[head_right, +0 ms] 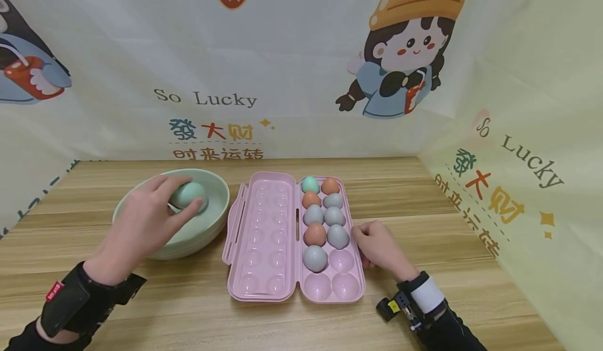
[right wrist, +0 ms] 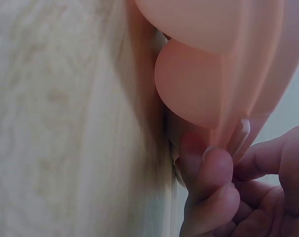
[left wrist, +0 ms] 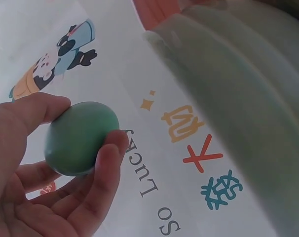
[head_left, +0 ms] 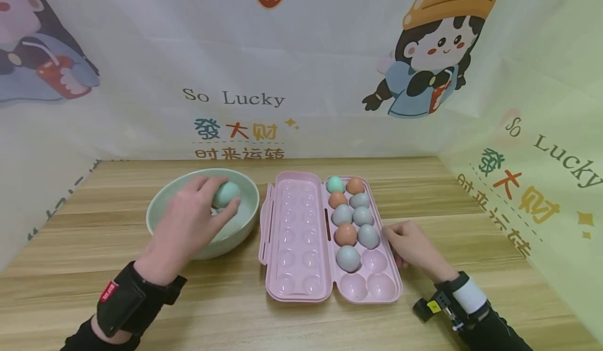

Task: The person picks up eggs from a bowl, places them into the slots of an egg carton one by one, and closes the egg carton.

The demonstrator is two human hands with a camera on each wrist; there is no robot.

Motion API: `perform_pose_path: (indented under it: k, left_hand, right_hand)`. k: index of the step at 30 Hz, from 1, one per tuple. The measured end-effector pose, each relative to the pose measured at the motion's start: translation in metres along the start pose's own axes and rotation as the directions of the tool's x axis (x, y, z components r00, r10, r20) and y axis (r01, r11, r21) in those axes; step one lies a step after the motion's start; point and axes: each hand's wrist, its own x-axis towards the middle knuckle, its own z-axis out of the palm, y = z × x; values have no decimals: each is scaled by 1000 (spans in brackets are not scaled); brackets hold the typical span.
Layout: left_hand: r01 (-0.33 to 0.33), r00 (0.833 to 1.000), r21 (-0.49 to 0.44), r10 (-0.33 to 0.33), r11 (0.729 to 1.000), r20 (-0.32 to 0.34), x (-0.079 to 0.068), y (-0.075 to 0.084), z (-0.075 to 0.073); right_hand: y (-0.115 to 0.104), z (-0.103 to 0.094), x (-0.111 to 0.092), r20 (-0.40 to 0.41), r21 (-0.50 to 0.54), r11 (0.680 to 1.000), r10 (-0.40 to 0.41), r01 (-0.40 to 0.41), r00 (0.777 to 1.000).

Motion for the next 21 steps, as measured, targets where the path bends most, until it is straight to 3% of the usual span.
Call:
perform_pose_path:
  k: [13,21]
  left_hand:
    - [-61,998,-2,61,998,0,-2,15,5]
    - [-76,997,-50,76,996,-1,-4,20,11]
  right_hand:
    - [1,1,1,-4,7,1000,6,-6,1000]
    - [2,1,1,-5,-1,1000,2,-2,1000]
